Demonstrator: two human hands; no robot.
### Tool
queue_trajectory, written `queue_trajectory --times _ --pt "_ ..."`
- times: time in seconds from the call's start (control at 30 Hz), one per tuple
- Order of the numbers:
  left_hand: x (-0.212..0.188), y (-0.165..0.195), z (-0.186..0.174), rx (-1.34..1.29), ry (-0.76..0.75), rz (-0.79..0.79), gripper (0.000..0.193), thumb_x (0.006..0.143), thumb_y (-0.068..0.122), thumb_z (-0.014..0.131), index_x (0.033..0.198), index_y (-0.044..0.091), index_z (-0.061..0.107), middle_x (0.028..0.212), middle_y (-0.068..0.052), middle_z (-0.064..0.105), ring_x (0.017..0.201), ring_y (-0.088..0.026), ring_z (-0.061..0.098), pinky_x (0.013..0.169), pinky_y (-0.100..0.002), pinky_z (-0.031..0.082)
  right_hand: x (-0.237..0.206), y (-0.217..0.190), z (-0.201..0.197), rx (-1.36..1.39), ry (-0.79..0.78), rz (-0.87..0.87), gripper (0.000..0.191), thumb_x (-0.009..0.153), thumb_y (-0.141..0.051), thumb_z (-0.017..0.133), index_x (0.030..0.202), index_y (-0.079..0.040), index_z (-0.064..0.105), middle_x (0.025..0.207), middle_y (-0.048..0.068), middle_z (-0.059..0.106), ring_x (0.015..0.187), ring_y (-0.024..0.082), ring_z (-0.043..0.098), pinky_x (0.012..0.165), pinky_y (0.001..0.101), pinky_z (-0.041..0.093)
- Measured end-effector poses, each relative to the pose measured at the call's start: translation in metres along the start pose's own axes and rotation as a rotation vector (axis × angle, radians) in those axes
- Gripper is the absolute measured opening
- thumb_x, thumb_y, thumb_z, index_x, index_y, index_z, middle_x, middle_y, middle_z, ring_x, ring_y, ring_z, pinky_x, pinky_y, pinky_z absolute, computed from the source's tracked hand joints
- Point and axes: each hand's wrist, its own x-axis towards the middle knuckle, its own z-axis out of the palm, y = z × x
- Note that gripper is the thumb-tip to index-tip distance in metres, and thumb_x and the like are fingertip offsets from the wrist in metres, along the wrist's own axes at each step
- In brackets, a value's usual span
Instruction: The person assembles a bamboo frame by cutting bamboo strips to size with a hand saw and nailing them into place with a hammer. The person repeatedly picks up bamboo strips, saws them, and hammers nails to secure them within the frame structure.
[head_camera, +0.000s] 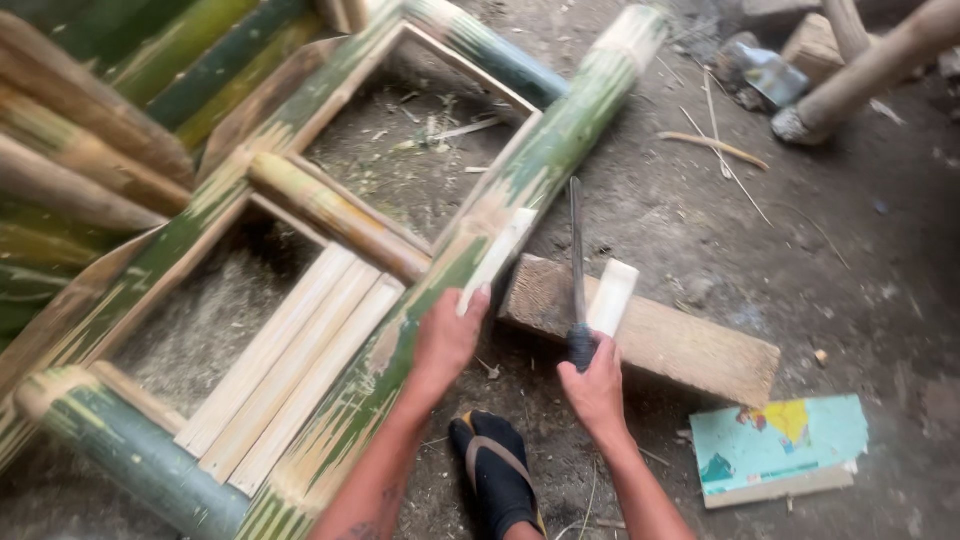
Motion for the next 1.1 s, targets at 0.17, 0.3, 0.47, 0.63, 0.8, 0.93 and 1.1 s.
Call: queue_trajectory --times 0.17,0.3,0.47,0.63,0.8,0.93,1.1 --pt "-0.025 -0.021 0.054 -0.208 -0.136 -0.075 0.055 0.096 0.055 0.053 0.084 0.003 0.066 0.069 -0.012 0.065 0.064 -0.021 0.062 0.064 -0.040 0.049 -0.026 0.044 -0.018 0.831 0.012 0.202 0.048 0.077 -0.004 0.053 0.124 0.007 0.051 0.095 0.014 0.064 0.067 0.018 0.066 0.052 0.0333 0.058" --pt "-0.023 -0.022 0.090 -0.243 -0.273 -0.182 0.054 0.096 0.054 0.052 0.077 0.005 0.061 0.065 -0.005 0.059 0.059 -0.019 0.054 0.056 -0.040 0.044 -0.040 0.040 -0.019 0.688 0.108 0.063 0.036 0.088 -0.012 0.061 0.117 0.001 0.044 0.087 0.010 0.056 0.064 0.017 0.061 0.053 0.0340 0.059" --pt "-0.002 -0.005 0.120 -0.251 -0.381 -0.186 0.057 0.098 0.055 0.054 0.072 0.004 0.058 0.062 -0.004 0.055 0.057 -0.016 0.050 0.055 -0.036 0.041 -0.027 0.006 -0.034 0.414 -0.062 -0.002 0.038 0.084 -0.012 0.062 0.120 -0.007 0.050 0.081 0.004 0.061 0.064 0.015 0.062 0.057 0.0314 0.058" --pt "0.004 -0.008 0.125 -0.288 -0.372 -0.138 0.056 0.096 0.055 0.057 0.072 0.004 0.061 0.063 -0.005 0.057 0.059 -0.016 0.050 0.055 -0.037 0.042 -0.020 -0.023 -0.029 0.017 -0.128 -0.022 0.036 0.088 -0.015 0.062 0.119 0.000 0.052 0.079 0.008 0.066 0.067 0.019 0.066 0.062 0.0358 0.055" --pt "0.004 -0.011 0.124 -0.354 -0.437 -0.182 0.061 0.097 0.057 0.056 0.076 0.000 0.065 0.068 -0.008 0.063 0.063 -0.017 0.057 0.059 -0.036 0.046 -0.022 -0.039 -0.024 -0.031 -0.182 -0.081 0.039 0.089 -0.015 0.060 0.123 0.002 0.049 0.081 0.012 0.070 0.071 0.021 0.070 0.068 0.0375 0.056" --pt "0.001 -0.008 0.123 -0.271 -0.391 -0.166 0.058 0.096 0.056 0.055 0.077 0.002 0.066 0.068 -0.008 0.064 0.063 -0.016 0.059 0.059 -0.035 0.047 -0.025 -0.043 -0.029 -0.027 -0.224 -0.042 0.040 0.088 -0.016 0.060 0.123 0.000 0.049 0.080 0.013 0.070 0.069 0.023 0.070 0.068 0.0388 0.056" --pt "-0.001 -0.011 0.121 -0.248 -0.376 -0.143 0.058 0.097 0.056 0.055 0.076 0.002 0.064 0.068 -0.010 0.063 0.064 -0.018 0.057 0.059 -0.037 0.046 -0.033 -0.042 -0.029 -0.083 -0.150 -0.138 0.035 0.087 -0.016 0.062 0.117 -0.001 0.052 0.081 0.014 0.070 0.072 0.025 0.072 0.071 0.0402 0.056"
